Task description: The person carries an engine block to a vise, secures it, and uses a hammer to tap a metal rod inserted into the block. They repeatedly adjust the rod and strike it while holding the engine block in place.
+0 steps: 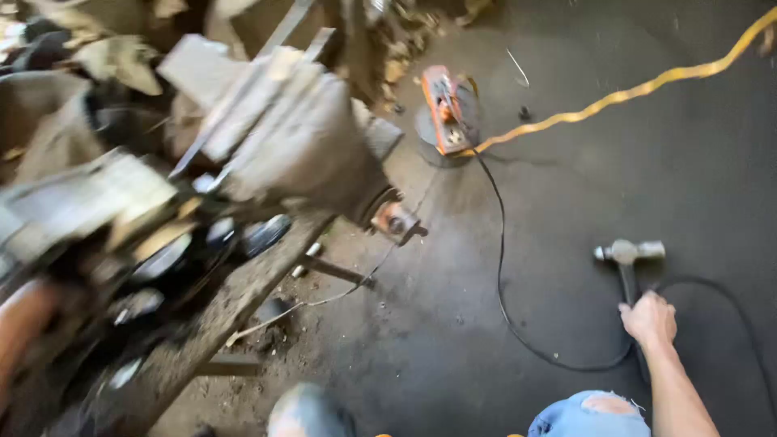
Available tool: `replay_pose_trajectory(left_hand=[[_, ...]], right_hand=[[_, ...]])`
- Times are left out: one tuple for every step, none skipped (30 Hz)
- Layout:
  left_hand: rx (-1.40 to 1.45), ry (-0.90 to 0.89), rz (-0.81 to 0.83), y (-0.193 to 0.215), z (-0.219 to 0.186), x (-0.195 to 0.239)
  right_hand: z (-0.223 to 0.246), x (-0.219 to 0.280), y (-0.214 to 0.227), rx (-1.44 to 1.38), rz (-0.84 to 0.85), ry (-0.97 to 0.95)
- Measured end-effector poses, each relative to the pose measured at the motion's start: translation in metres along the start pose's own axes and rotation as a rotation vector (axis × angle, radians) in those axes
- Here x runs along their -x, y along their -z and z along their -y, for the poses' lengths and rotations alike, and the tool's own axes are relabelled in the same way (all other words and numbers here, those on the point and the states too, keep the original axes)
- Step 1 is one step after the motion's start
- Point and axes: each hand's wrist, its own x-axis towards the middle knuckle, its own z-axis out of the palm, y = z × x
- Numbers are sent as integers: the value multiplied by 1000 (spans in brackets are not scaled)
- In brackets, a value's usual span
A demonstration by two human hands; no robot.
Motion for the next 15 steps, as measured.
replay_pose_trajectory(left_hand=[[35,46,0,-17,-14,22],[71,91,0,-29,-31,48],[101,121,22,-41,-59,70],[110,109,20,-39,-68,75],[-131,-313,-71,-41,-75,84],[-370,-736,-159,-46,-81,92],[-366,-739,-145,-43,-74,82],[-328,-737,-143,-42,-67,71],[-291,-729,-148,-39,-58,63],[-288,-726,-140,-39,-60,60],[-371,-684,-118,-37,-61,55],[-454,-641,-96,-35,-63,49],[-457,-639,-90,-36,-62,46],[-416,-608,11,-38,-61,43],[-368,-583,110,-42,-62,36]], right_hand=[[4,-8,9,-4,-12,25],[9,-17,19,-62,119,-123],[6,-19,31,-122,248,-295],[17,-25,57,-128,234,-295],[19,-24,84,-268,283,-221],[21,-25,108,-407,329,-145],[38,-4,132,-402,328,-158],[55,16,154,-743,421,-228],[74,33,175,-1087,508,-285],[89,40,193,-1081,506,-291],[106,48,207,-1197,552,-225],[124,56,220,-1313,597,-156],[144,60,227,-1312,599,-163],[164,64,233,-1346,588,-189],[185,64,242,-1381,567,-212]])
